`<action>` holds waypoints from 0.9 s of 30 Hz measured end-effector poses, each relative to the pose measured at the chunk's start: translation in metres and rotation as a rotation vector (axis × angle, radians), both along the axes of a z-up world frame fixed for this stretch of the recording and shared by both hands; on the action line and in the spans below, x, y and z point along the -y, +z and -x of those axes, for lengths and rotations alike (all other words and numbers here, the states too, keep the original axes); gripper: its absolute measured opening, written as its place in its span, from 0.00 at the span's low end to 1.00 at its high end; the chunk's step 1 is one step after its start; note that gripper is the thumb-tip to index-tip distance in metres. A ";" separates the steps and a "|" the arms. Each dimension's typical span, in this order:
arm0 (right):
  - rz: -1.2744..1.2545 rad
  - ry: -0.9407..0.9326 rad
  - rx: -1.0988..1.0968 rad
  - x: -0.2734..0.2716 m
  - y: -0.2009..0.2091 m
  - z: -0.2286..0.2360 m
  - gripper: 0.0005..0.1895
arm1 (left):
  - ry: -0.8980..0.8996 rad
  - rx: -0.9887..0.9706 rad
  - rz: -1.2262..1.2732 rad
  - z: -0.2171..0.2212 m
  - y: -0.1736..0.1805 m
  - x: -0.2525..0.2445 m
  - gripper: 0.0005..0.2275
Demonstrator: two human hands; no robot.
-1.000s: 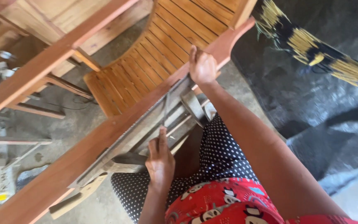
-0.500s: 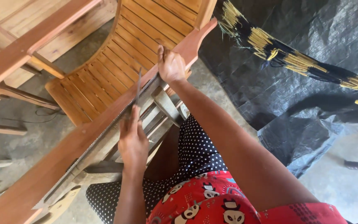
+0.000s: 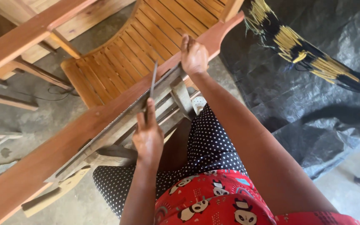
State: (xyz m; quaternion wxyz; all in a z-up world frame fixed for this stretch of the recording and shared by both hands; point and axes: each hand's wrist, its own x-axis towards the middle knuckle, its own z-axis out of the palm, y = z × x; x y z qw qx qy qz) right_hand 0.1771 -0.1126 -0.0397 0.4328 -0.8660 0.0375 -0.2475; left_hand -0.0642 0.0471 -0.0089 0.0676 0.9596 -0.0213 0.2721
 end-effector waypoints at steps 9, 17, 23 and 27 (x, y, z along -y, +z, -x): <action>-0.014 -0.033 0.049 -0.001 -0.001 0.001 0.23 | -0.133 0.106 0.402 0.034 0.016 -0.016 0.24; -0.004 -0.003 -0.027 0.002 -0.006 0.000 0.24 | -0.002 0.002 0.148 0.072 -0.012 -0.025 0.25; -0.003 -0.014 -0.011 0.000 -0.004 -0.008 0.24 | 0.009 0.016 0.039 0.032 0.001 -0.013 0.27; -0.016 -0.026 0.002 -0.001 0.000 0.003 0.24 | -0.028 0.005 0.108 0.011 0.008 -0.009 0.25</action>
